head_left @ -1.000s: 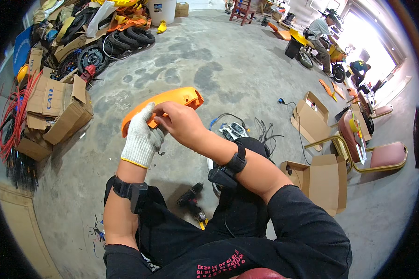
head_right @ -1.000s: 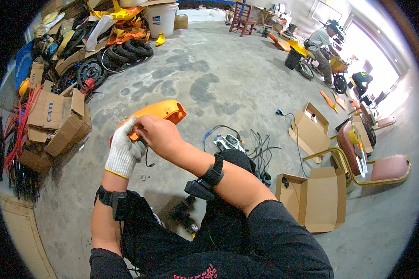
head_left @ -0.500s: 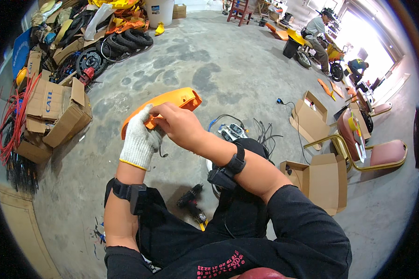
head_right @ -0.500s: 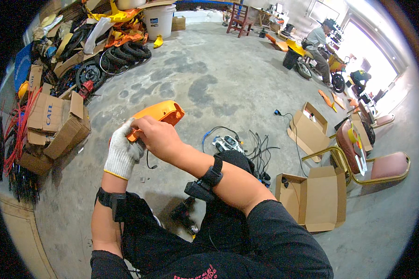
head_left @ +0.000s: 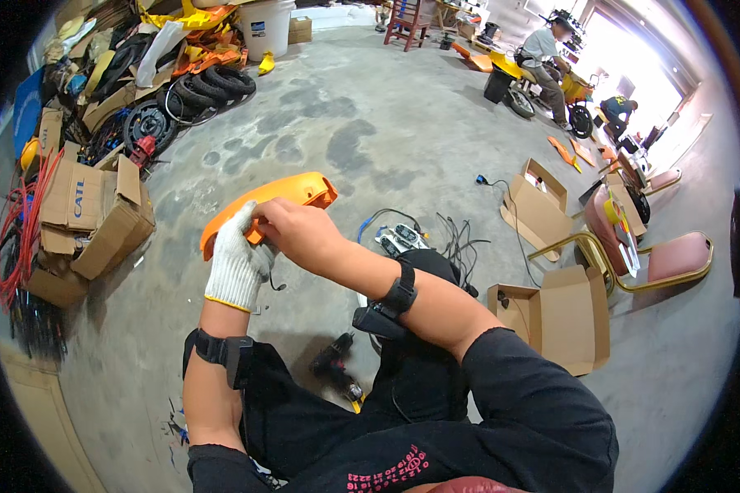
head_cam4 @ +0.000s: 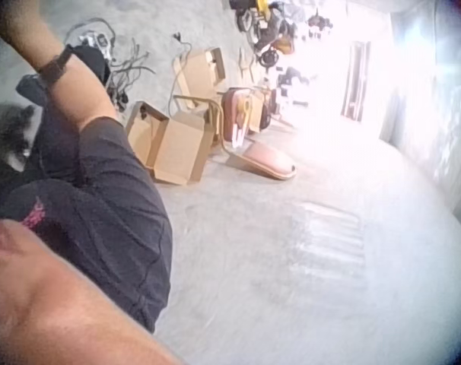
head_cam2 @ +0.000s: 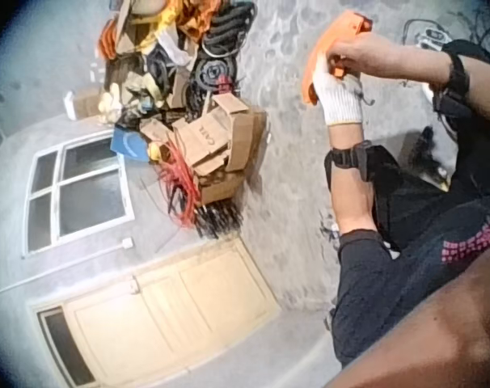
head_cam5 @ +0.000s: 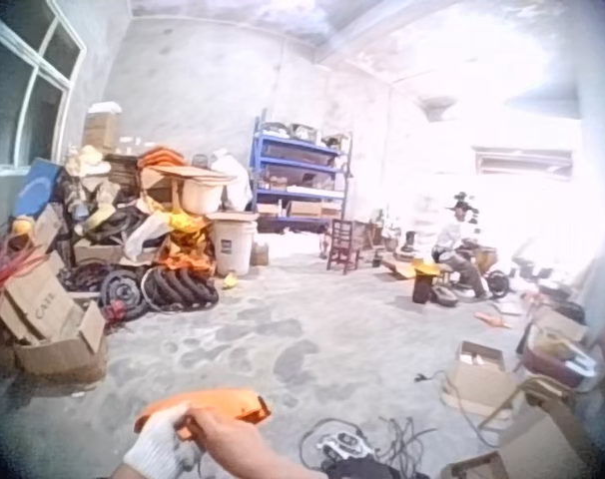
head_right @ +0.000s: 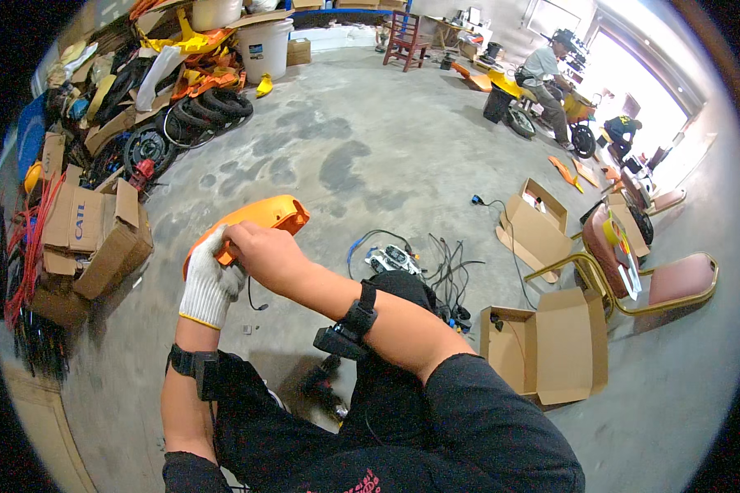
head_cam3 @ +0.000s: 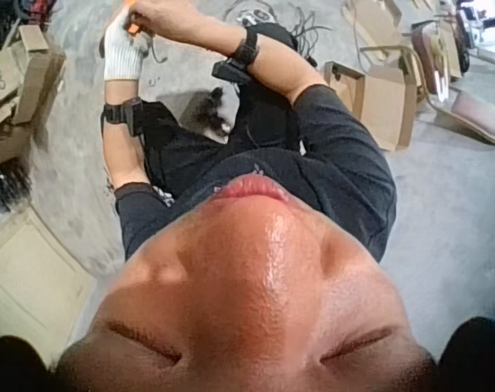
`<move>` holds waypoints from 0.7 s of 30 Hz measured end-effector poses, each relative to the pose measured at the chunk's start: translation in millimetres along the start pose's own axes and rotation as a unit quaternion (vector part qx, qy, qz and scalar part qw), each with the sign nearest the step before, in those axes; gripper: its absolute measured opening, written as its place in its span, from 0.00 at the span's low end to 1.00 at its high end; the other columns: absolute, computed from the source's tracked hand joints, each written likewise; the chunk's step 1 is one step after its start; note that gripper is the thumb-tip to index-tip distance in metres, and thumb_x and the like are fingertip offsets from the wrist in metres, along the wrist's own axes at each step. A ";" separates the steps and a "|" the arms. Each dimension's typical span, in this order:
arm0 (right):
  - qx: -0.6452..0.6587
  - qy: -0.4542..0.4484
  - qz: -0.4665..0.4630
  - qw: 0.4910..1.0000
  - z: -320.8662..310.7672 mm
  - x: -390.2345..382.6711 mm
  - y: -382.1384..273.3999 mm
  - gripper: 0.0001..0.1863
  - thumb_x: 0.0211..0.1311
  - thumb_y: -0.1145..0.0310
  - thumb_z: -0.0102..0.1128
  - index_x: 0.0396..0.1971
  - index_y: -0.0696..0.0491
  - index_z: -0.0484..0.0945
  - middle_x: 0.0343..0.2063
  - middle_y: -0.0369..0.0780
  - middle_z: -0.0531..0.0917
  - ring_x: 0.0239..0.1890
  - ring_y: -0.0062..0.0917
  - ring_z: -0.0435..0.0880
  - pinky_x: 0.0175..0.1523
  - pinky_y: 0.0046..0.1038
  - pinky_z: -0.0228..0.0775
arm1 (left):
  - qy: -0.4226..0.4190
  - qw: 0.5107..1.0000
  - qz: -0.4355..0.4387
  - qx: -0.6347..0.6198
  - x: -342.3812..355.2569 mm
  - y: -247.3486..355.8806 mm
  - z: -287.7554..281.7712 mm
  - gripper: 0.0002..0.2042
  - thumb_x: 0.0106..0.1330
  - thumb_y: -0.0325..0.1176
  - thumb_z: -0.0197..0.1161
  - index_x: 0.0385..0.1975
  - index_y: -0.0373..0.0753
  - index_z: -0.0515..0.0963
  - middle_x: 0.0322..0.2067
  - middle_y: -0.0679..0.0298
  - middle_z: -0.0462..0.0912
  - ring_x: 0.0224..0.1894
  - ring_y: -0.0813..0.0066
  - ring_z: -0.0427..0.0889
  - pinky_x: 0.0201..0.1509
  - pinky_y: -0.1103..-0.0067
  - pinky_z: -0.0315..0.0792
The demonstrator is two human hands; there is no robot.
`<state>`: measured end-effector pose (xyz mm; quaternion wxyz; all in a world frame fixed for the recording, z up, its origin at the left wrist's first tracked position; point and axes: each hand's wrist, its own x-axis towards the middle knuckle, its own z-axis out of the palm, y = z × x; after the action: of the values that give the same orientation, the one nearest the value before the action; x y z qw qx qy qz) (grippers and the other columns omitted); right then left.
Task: The recorder is assembling and securing components onto an orange plastic motorcycle part using an electric drill and screws.
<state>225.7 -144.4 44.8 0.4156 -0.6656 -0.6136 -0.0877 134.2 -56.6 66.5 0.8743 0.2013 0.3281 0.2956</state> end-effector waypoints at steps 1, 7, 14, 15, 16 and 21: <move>-0.002 -0.004 0.004 1.000 -0.7 -0.7 1.2 0.09 0.61 0.69 0.61 0.40 0.51 0.75 0.34 0.42 0.82 0.35 0.40 0.84 0.37 0.37 0.78 | -0.003 1.000 -0.003 0.002 2.1 -1.6 0.1 0.15 0.69 0.32 0.61 0.52 0.35 0.71 0.44 0.56 0.79 0.44 0.64 0.81 0.48 0.66 0.80; 0.041 -0.001 0.012 0.999 -7.2 1.0 -0.9 0.10 0.61 0.70 0.59 0.43 0.51 0.75 0.36 0.43 0.82 0.38 0.42 0.84 0.40 0.38 0.77 | 0.005 1.000 0.003 0.030 17.3 -1.0 -10.4 0.14 0.70 0.34 0.59 0.51 0.34 0.72 0.45 0.54 0.78 0.45 0.61 0.81 0.48 0.64 0.80; 0.078 -0.024 -0.002 0.997 -6.1 0.7 1.6 0.16 0.58 0.76 0.57 0.47 0.51 0.74 0.40 0.45 0.84 0.42 0.42 0.84 0.43 0.38 0.77 | -0.050 0.999 -0.011 0.012 28.5 -1.5 -20.7 0.15 0.72 0.36 0.52 0.50 0.32 0.72 0.44 0.53 0.79 0.45 0.60 0.82 0.50 0.64 0.80; 0.080 -0.024 -0.004 0.996 -6.4 0.5 2.0 0.16 0.59 0.75 0.56 0.48 0.51 0.74 0.40 0.45 0.84 0.42 0.42 0.84 0.43 0.38 0.77 | -0.046 0.999 -0.006 0.020 26.2 -1.7 -19.4 0.15 0.72 0.36 0.52 0.50 0.31 0.72 0.44 0.54 0.79 0.45 0.60 0.82 0.50 0.64 0.80; 0.079 -0.024 -0.003 0.997 -5.6 0.8 2.5 0.16 0.59 0.75 0.56 0.48 0.51 0.74 0.40 0.45 0.84 0.42 0.42 0.84 0.43 0.38 0.77 | -0.042 0.999 -0.002 0.027 24.4 -1.7 -18.0 0.15 0.72 0.36 0.52 0.50 0.31 0.72 0.45 0.54 0.79 0.45 0.60 0.82 0.50 0.65 0.80; 0.056 -0.039 0.025 0.997 -3.4 2.8 2.5 0.12 0.63 0.70 0.60 0.46 0.51 0.75 0.37 0.44 0.84 0.38 0.40 0.84 0.41 0.36 0.78 | -0.015 1.000 -0.011 0.024 13.7 0.2 -6.6 0.15 0.73 0.36 0.51 0.50 0.31 0.72 0.45 0.54 0.79 0.45 0.61 0.82 0.50 0.66 0.80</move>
<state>229.9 -144.3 47.6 0.4301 -0.6596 -0.6161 -0.0170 137.8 -46.5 55.8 0.8773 0.2233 0.3242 0.2746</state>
